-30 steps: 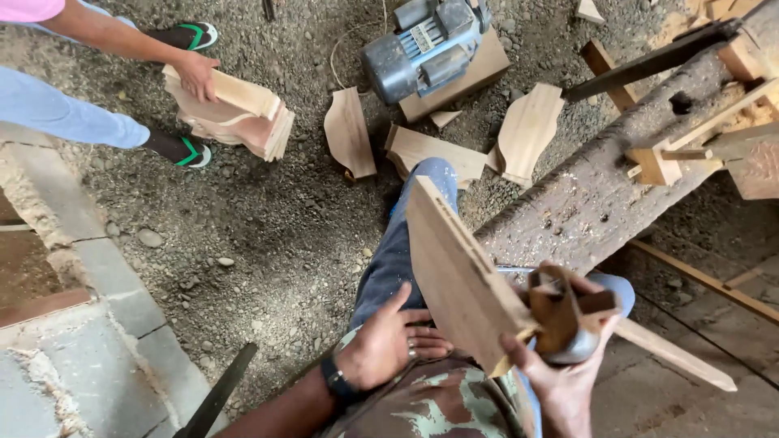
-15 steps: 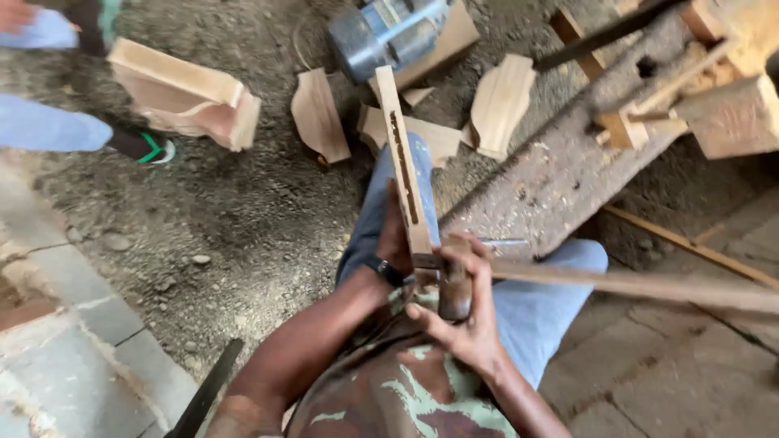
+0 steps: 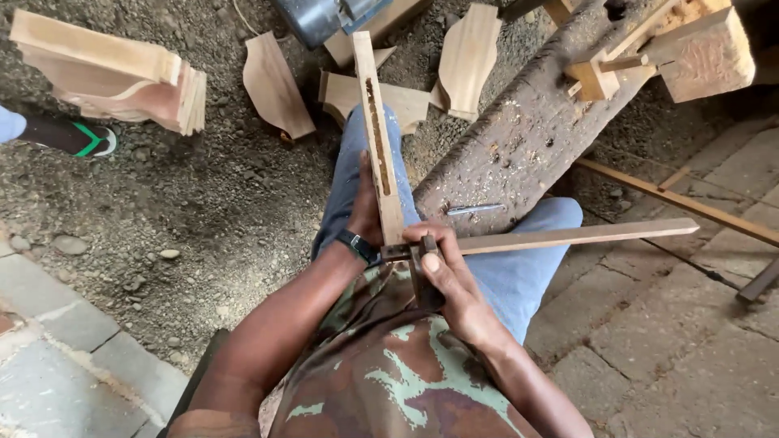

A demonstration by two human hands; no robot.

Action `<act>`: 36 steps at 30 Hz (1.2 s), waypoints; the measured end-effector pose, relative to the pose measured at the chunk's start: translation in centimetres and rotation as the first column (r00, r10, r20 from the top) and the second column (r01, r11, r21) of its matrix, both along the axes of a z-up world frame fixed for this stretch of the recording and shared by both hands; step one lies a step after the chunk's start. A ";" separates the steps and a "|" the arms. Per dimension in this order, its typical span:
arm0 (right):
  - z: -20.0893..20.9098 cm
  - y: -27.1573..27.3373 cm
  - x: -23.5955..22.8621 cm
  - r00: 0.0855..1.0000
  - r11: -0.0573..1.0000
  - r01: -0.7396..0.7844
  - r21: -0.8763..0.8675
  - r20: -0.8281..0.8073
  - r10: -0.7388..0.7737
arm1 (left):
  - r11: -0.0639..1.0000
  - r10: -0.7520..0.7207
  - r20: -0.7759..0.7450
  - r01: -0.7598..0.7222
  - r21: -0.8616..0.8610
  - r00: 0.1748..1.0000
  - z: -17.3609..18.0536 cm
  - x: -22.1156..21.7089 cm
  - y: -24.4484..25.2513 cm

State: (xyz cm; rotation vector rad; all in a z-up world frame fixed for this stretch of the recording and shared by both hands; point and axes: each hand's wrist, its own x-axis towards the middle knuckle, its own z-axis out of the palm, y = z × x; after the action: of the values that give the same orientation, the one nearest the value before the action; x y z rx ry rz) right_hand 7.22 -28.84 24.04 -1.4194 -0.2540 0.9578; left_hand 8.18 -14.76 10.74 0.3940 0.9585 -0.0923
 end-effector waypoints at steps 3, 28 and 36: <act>0.4 -0.2 0.1 0.998 0.996 -0.051 -0.067 0.024 0.053 | 1.000 -0.009 -0.053 0.009 0.001 0.999 -1.0 -0.1 0.3; 1.4 1.9 -1.6 0.966 0.968 0.247 -0.046 -0.065 -0.249 | 0.972 0.010 -0.138 0.023 0.235 0.990 -4.5 -0.1 -1.7; -0.6 3.3 -0.3 0.942 0.951 0.307 -0.026 -0.130 -0.308 | 0.977 0.026 -0.136 0.003 0.212 0.990 -2.4 -2.0 -2.4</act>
State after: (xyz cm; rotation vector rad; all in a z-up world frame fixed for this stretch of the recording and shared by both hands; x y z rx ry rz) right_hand 6.94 -25.54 23.46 -1.3458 0.0702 0.7899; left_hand 6.14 -17.20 8.35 0.5844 1.1113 -0.0059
